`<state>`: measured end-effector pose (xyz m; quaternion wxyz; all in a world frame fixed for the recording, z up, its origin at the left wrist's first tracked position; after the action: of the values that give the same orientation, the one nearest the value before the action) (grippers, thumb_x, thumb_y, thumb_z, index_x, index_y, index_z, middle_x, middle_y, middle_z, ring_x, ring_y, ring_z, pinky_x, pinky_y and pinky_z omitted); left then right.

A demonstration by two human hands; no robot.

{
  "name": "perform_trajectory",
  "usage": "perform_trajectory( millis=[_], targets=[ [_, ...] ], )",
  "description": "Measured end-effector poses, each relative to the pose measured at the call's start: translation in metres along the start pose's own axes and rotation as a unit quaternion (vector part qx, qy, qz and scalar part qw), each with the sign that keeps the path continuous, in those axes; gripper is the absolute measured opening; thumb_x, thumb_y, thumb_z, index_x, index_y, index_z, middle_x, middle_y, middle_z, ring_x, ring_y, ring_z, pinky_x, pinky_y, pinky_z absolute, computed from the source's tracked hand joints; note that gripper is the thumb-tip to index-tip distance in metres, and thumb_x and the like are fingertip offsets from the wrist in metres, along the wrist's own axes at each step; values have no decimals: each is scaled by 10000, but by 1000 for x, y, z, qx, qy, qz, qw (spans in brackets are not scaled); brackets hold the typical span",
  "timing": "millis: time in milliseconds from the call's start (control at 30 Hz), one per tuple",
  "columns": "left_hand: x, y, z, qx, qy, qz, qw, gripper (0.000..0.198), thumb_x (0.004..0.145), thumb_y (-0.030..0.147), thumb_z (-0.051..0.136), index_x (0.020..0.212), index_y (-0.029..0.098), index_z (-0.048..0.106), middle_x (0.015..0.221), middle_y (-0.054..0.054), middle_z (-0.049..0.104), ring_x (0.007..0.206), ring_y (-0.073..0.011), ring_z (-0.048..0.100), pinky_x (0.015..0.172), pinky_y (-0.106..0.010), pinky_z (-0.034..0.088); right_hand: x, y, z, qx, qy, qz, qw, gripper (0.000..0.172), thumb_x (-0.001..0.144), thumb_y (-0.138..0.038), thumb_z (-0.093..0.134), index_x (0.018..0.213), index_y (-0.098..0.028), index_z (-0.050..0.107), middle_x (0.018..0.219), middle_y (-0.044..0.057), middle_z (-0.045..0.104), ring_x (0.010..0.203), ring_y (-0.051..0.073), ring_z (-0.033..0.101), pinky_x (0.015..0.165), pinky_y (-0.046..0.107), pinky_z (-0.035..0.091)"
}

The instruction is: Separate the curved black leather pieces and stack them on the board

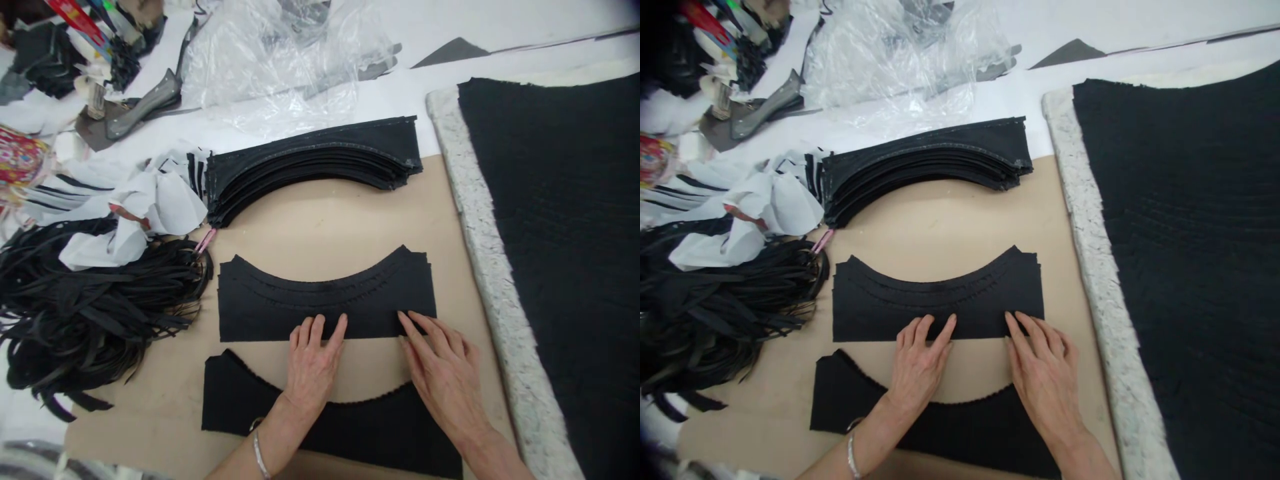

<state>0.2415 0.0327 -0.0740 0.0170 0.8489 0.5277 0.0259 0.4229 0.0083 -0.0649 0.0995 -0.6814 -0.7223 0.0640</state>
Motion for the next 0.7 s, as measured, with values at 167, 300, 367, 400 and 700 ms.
perform_trajectory(
  millis=[167, 300, 367, 400, 700],
  targets=[
    [-3, -4, -5, -46, -16, -23, 999, 543, 888, 233, 575, 1412, 256, 437, 1220, -99, 584, 1105, -256, 534, 898, -425, 507, 8, -17, 8, 23, 5, -50, 998, 456, 972, -299, 408, 1427, -264, 429, 1293, 70, 583, 1133, 303, 513, 935, 482, 346],
    [-13, -25, -12, -70, 3, -51, 996, 430, 888, 154, 538, 1317, 149, 512, 1258, -129, 578, 1164, -246, 525, 967, -421, 504, 9, -19, 15, 23, 12, -59, 998, 472, 975, -351, 365, 1432, -249, 425, 1261, 85, 596, 1099, 338, 521, 893, 508, 352],
    [-19, -44, -15, -70, 10, -74, 995, 400, 891, 138, 525, 1291, 138, 524, 1254, -134, 584, 1163, -246, 533, 967, -428, 514, 9, -20, 15, 21, 22, -63, 998, 487, 976, -377, 341, 1434, -234, 423, 1239, 101, 603, 1089, 354, 521, 871, 516, 358],
    [-22, -54, -16, -68, 13, -84, 994, 392, 895, 133, 517, 1288, 138, 525, 1247, -134, 590, 1154, -245, 541, 964, -433, 520, 9, -21, 14, 19, 25, -64, 997, 490, 976, -385, 331, 1431, -231, 426, 1230, 107, 605, 1087, 360, 521, 864, 518, 360],
    [-33, -87, -15, -53, 18, -79, 995, 421, 893, 109, 514, 1308, 174, 522, 1239, -122, 593, 1161, -246, 539, 954, -431, 527, 16, -28, 8, -3, 36, -61, 998, 477, 979, -386, 305, 1403, -223, 452, 1166, 124, 621, 1049, 371, 533, 830, 521, 366]
  ],
)
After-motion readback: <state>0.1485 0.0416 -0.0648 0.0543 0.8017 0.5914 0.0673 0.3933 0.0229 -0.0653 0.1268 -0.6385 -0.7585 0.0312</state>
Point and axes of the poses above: each hand's wrist, its own x-axis towards the middle knuckle, its own z-axis out of the palm, y = z × x, the point moved 9 cm from there along x, towards the middle knuckle
